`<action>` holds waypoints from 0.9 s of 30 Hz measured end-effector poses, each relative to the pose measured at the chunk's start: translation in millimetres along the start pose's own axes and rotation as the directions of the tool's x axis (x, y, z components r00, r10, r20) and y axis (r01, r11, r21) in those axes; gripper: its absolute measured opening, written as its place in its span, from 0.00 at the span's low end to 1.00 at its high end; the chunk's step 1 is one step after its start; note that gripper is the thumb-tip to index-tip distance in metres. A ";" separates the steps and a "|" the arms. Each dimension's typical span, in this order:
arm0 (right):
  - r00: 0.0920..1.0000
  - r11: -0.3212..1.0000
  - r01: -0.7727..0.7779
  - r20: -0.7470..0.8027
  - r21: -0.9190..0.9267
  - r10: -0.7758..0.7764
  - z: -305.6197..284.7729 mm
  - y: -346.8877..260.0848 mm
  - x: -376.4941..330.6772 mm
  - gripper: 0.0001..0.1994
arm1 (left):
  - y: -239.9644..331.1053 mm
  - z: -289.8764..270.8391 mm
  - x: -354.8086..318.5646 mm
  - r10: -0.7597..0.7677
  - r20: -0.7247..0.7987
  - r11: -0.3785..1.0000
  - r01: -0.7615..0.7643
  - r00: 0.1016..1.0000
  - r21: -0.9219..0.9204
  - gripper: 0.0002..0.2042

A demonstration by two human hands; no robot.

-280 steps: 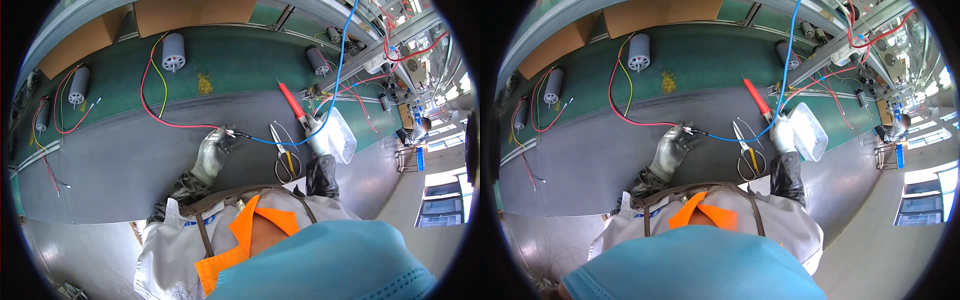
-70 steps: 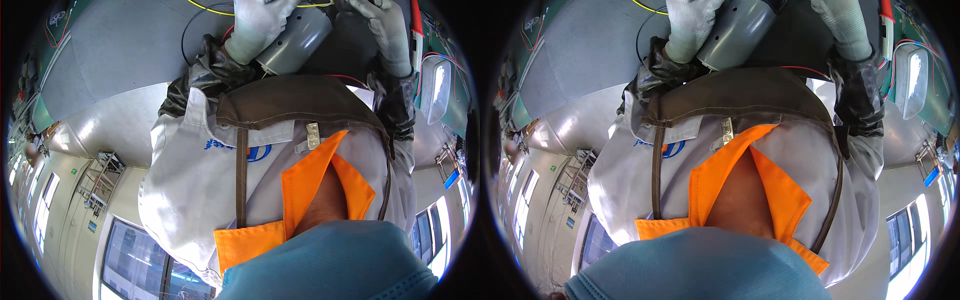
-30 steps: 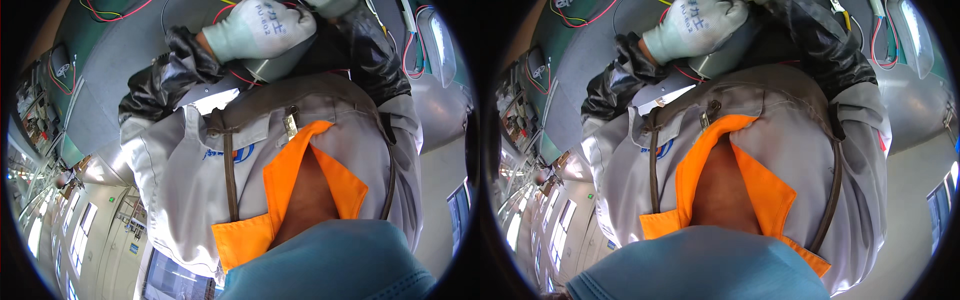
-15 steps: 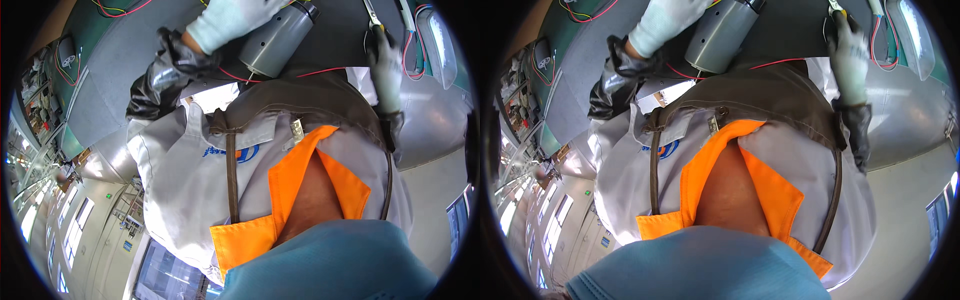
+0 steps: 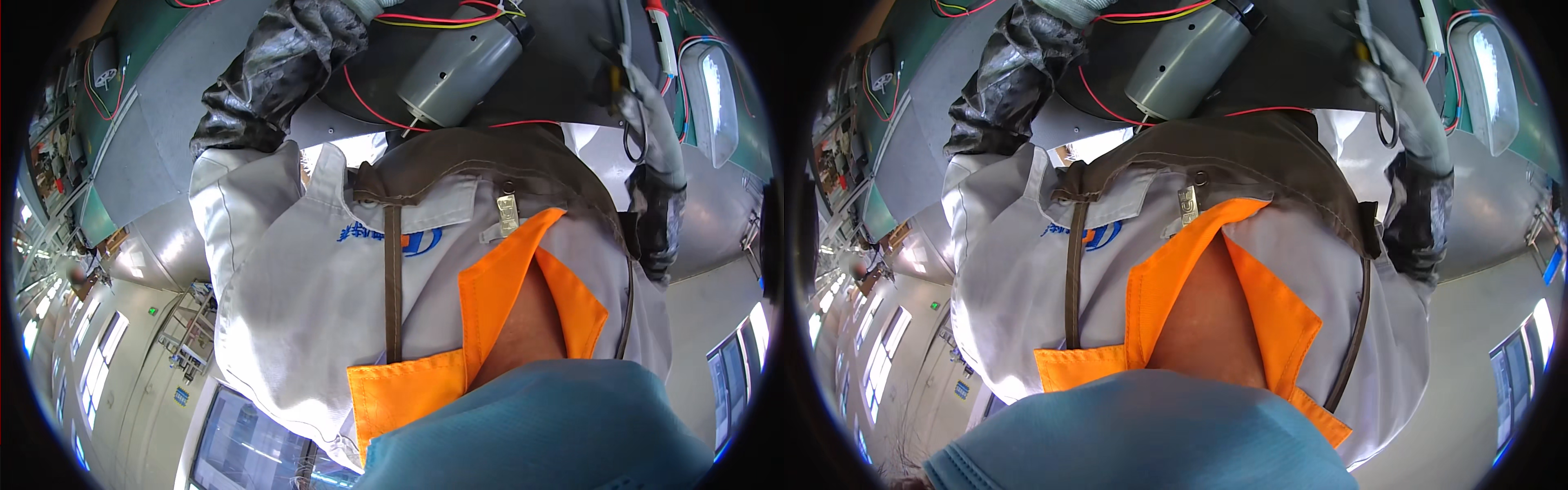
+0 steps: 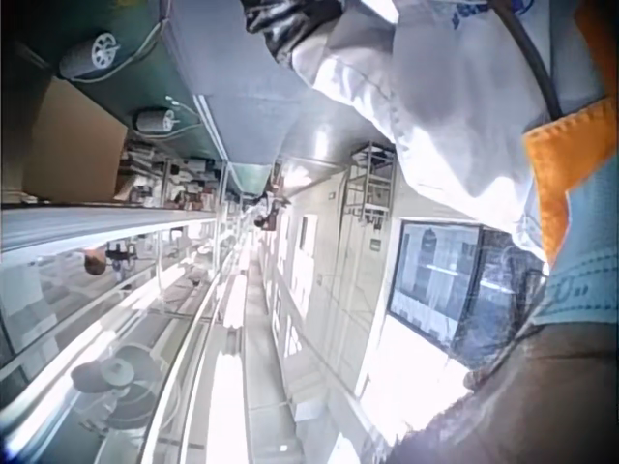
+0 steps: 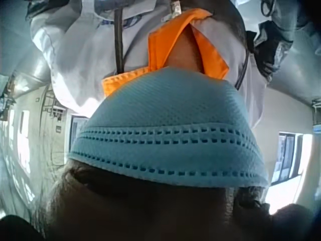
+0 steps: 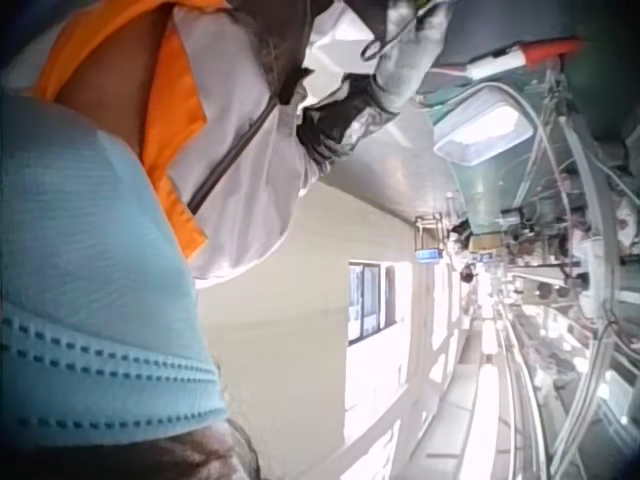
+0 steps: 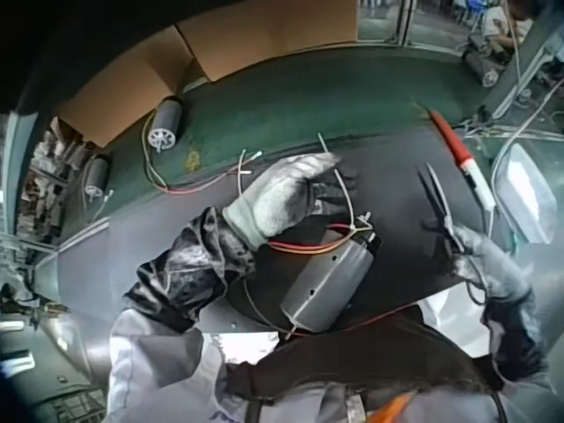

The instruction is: Connecting wires and electrical terminals to cylindrical electronic motors at a manual assembly station.

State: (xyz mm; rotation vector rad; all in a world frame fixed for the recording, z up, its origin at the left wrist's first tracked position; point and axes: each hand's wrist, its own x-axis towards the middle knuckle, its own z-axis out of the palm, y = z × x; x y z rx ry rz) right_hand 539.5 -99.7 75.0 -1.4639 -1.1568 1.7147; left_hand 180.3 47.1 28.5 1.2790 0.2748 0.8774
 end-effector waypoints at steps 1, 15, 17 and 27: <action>0.999 0.993 0.003 0.053 0.120 -0.009 8.9 -8.7 13.1 0.30 | -0.7 -1.3 0.7 0.005 -0.006 1.000 -0.005 1.000 0.001 0.21; 0.987 0.397 0.092 0.137 -0.913 0.086 5.7 -35.0 42.4 0.29 | 65.0 14.6 -26.6 -0.080 -0.219 0.927 0.153 0.973 0.342 0.21; 0.984 0.230 0.144 0.114 -0.963 -0.138 -11.1 -27.7 43.6 0.28 | 105.6 19.6 -49.9 -0.087 -0.151 0.967 0.120 0.985 0.224 0.21; 0.843 0.971 -0.237 0.505 0.036 0.187 35.3 21.3 55.1 0.20 | 56.2 89.0 -110.6 0.012 0.020 0.113 -0.021 1.000 0.993 0.42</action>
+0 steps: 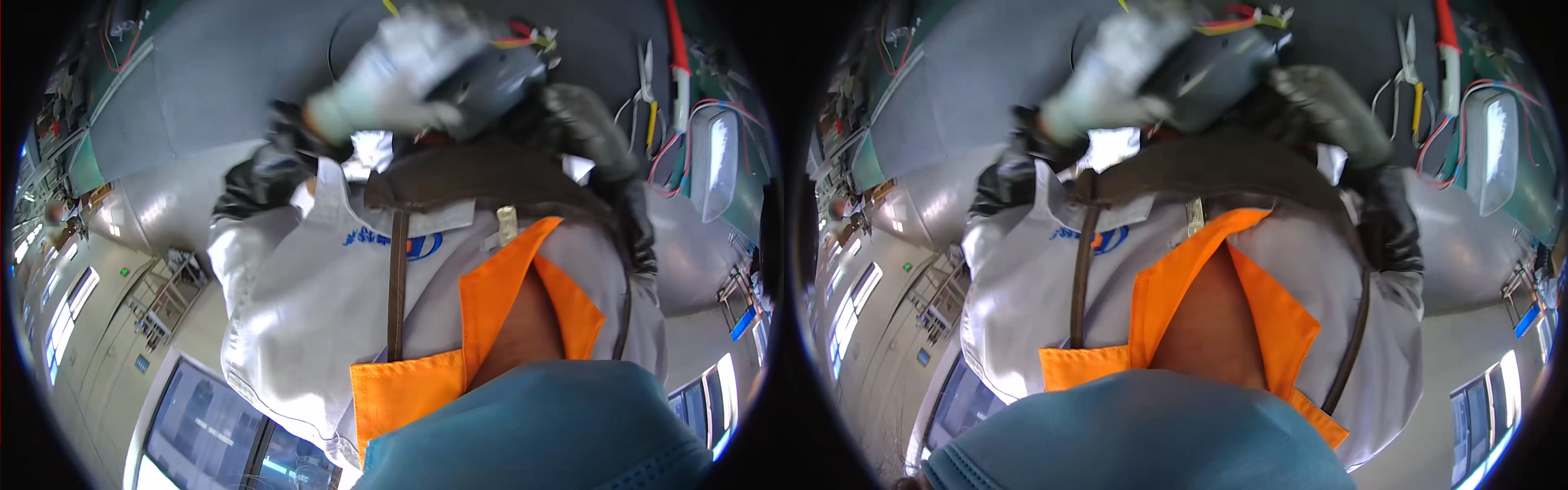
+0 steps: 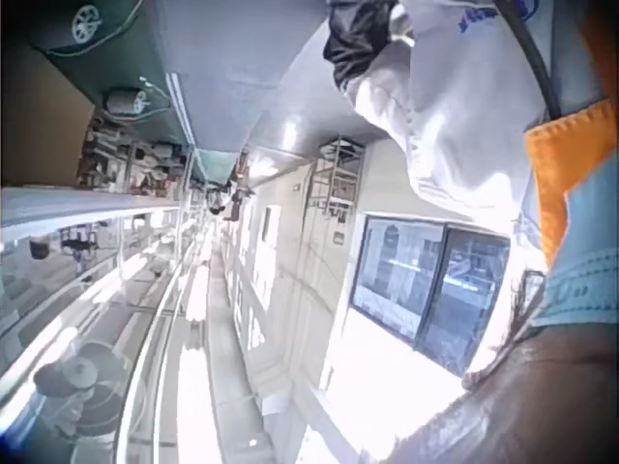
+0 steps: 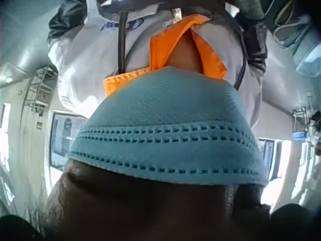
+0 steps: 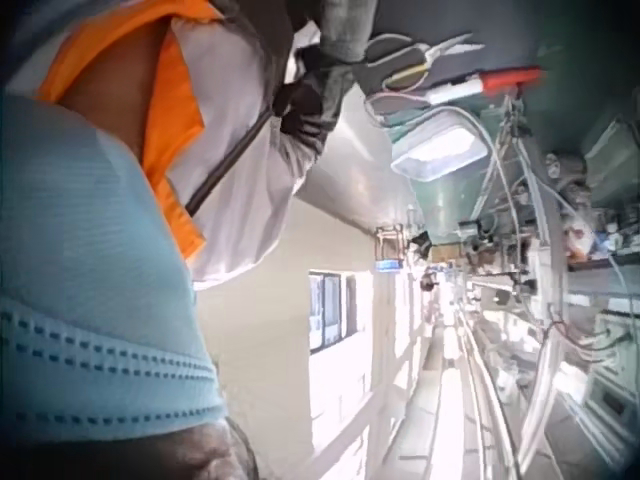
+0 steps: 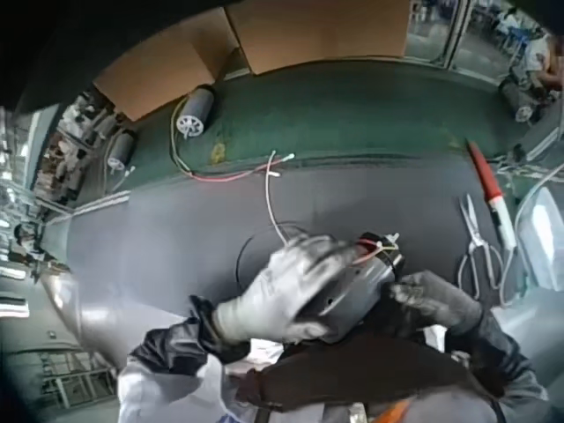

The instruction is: Connecting wires and electrical terminals to cylindrical electronic motors at a manual assembly station.

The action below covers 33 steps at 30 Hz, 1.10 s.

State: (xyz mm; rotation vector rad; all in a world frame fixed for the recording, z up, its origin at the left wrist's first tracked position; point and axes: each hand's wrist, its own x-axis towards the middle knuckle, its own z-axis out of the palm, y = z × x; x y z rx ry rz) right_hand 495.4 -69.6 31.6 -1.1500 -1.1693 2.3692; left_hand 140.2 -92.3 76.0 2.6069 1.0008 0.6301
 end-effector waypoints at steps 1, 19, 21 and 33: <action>0.995 0.995 -0.007 0.100 0.098 -0.003 5.1 1.1 13.3 0.21 | -2.7 27.3 5.5 0.026 -0.015 0.999 -0.026 1.000 0.030 0.42; 0.196 0.850 0.216 -0.831 -0.481 -0.521 -104.8 -71.0 -27.9 0.24 | -124.7 -20.4 16.7 -0.776 0.133 -0.024 0.182 0.617 -0.983 0.27; 0.009 0.725 0.433 -0.802 -0.536 -0.598 -127.7 -89.3 -51.9 0.19 | -88.9 -34.0 -17.1 -0.619 0.162 -0.105 0.123 0.769 -0.987 0.30; 0.979 0.518 0.191 0.120 -0.834 -0.167 21.0 -78.7 28.6 0.12 | 37.7 -19.1 -59.4 -0.436 0.679 -0.369 0.570 0.591 -0.734 0.13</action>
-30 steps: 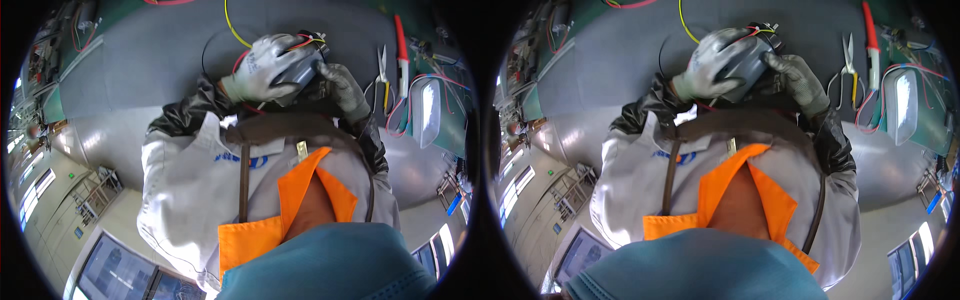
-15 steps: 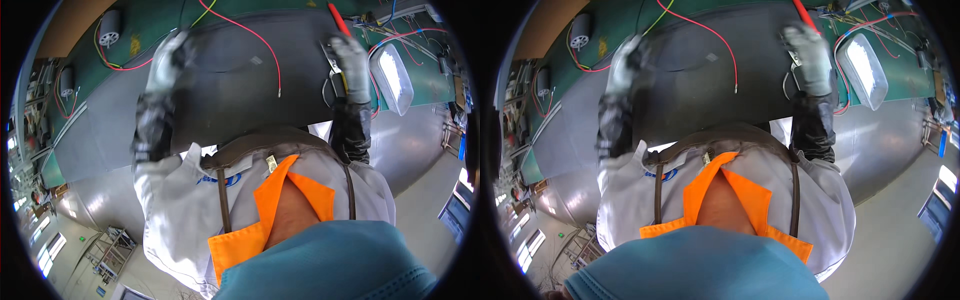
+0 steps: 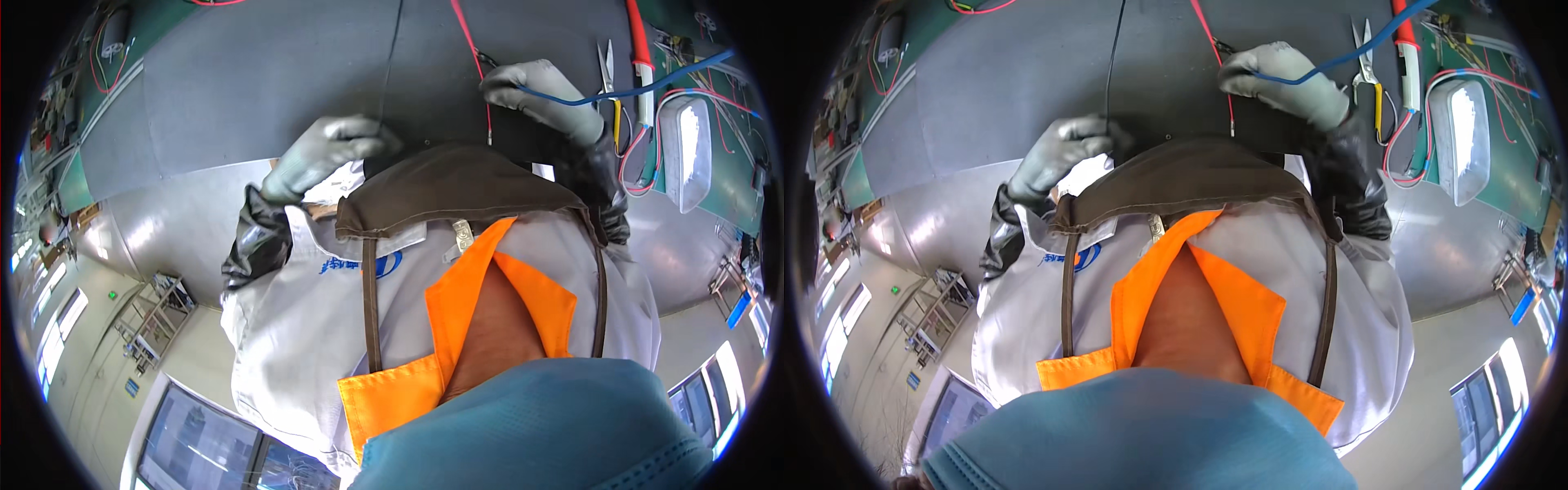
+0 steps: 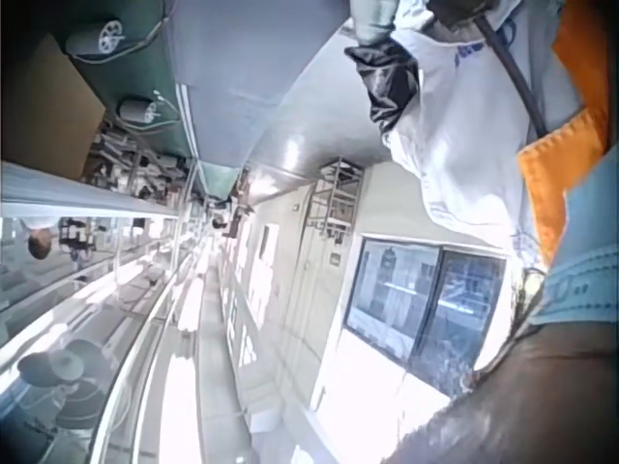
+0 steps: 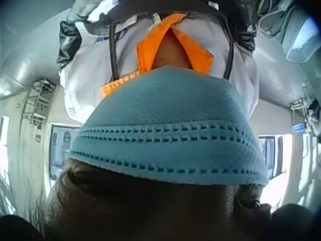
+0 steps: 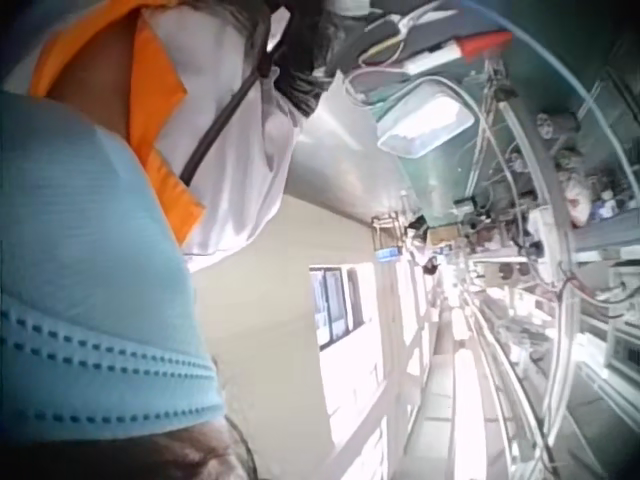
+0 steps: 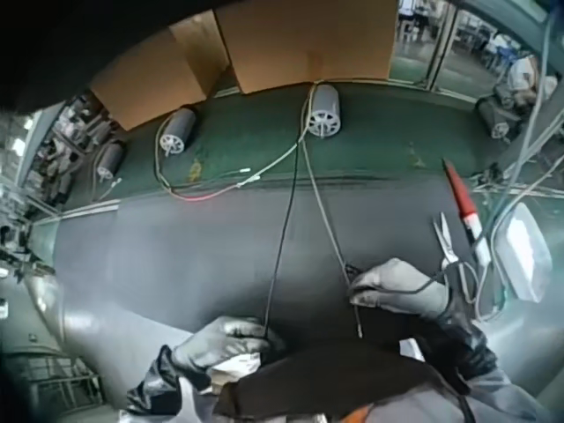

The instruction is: Connecting wires and electrical terminals to cylindrical electronic motors at a manual assembly station.

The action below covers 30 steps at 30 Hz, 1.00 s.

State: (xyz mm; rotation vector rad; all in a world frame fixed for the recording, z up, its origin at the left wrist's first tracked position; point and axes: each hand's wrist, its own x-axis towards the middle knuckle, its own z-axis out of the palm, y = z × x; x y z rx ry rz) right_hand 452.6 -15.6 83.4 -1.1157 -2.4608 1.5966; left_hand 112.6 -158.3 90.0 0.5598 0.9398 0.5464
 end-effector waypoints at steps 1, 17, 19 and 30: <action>0.939 0.946 0.282 -0.158 -0.158 -0.306 7.8 -1.1 5.2 0.12 | 7.9 4.8 9.6 0.198 0.068 0.864 -0.207 0.978 0.460 0.11; 0.348 0.907 0.414 -0.908 -0.075 -0.234 46.7 -19.4 -32.6 0.23 | 70.3 121.1 151.2 0.591 -0.262 0.770 -0.630 0.763 -0.097 0.13; 0.322 0.926 0.355 -0.913 -0.129 -0.251 49.3 -22.5 -30.2 0.23 | 68.6 122.7 153.8 0.583 -0.266 0.772 -0.626 0.768 -0.114 0.13; 0.239 0.963 0.162 -0.938 -0.215 -0.250 58.2 -38.2 -20.4 0.22 | 60.3 132.1 150.6 0.632 -0.284 0.723 -0.681 0.721 -0.119 0.10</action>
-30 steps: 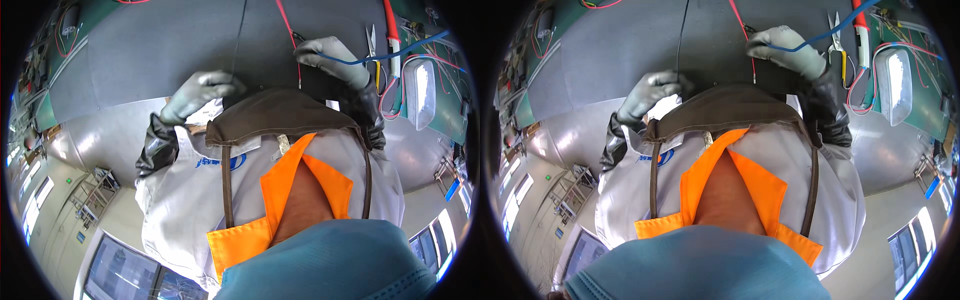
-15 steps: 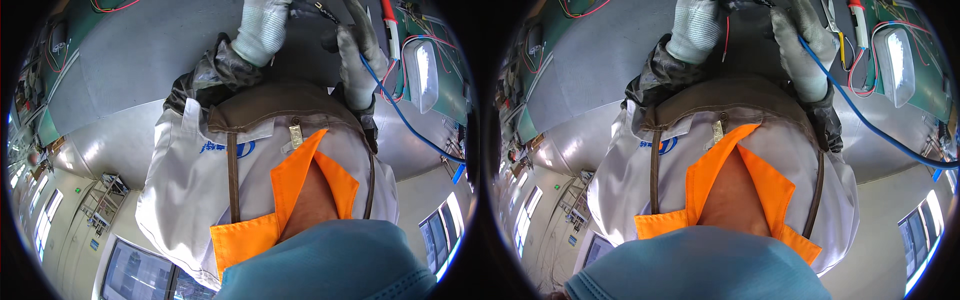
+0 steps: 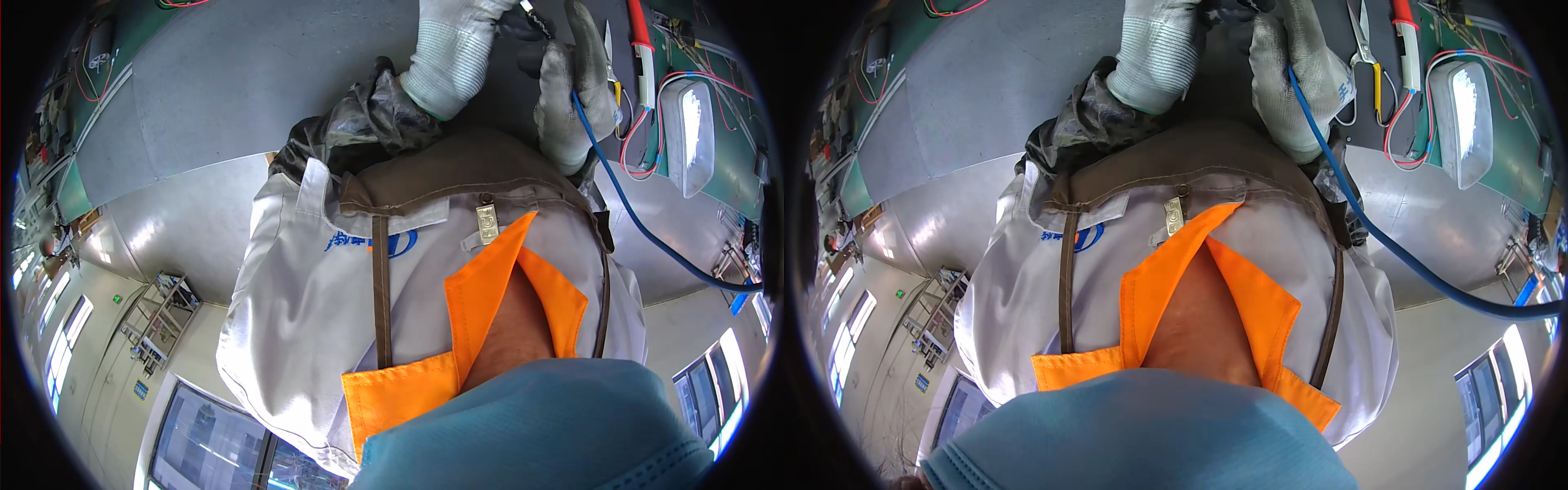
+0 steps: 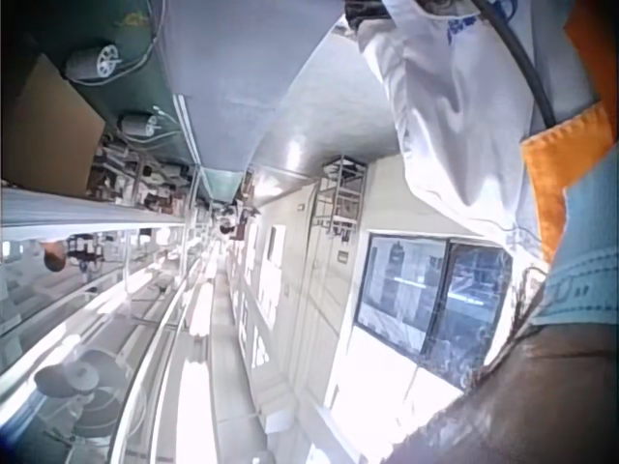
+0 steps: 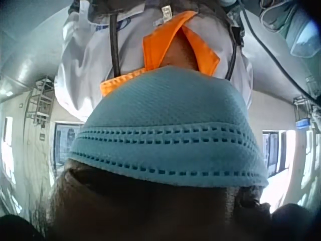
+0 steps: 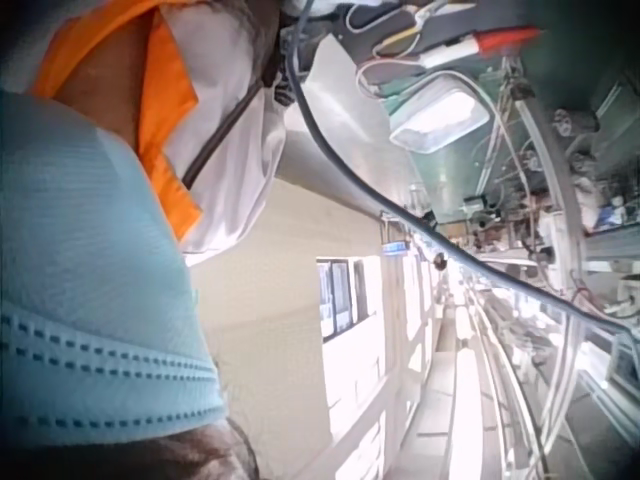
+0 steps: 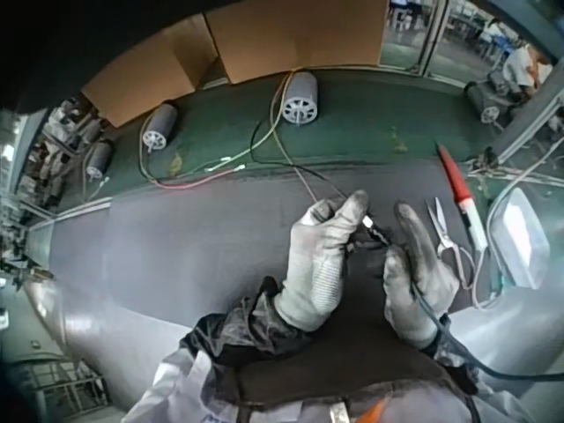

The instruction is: Connecting wires and electrical terminals to cylindrical electronic motors at a manual assembly station.

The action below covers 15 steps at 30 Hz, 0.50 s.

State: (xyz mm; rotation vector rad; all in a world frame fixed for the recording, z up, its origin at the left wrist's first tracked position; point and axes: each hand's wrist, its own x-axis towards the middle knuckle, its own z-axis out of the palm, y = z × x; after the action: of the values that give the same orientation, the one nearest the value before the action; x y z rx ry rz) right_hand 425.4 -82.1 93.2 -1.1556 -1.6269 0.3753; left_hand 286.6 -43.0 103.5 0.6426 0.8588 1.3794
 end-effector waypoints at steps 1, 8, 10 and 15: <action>0.997 0.999 0.051 -0.057 -0.016 -0.052 2.7 -0.4 1.0 0.22 | -1.7 1.3 -1.9 0.001 0.000 1.000 -0.001 1.000 0.001 0.10; 0.928 0.947 -0.277 0.302 0.165 0.218 -14.6 15.2 18.5 0.28 | -21.3 -20.2 5.6 0.026 0.137 0.996 -0.037 0.990 0.080 0.16; 0.881 0.975 -0.067 0.446 -0.214 0.158 -50.5 42.2 27.8 0.30 | -28.2 -32.9 15.0 -0.051 0.173 0.999 0.049 0.984 0.019 0.15; 0.985 0.713 -0.044 0.089 -0.700 0.148 -114.0 159.8 36.9 0.20 | -29.1 -66.1 26.8 -0.223 0.150 0.899 0.263 0.963 -0.350 0.18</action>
State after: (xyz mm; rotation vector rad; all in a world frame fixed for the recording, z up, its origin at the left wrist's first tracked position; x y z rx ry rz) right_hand 604.2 -8.3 43.4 -1.8205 -1.9020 -0.1358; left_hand 248.0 -25.8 39.1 0.3021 0.5523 1.2222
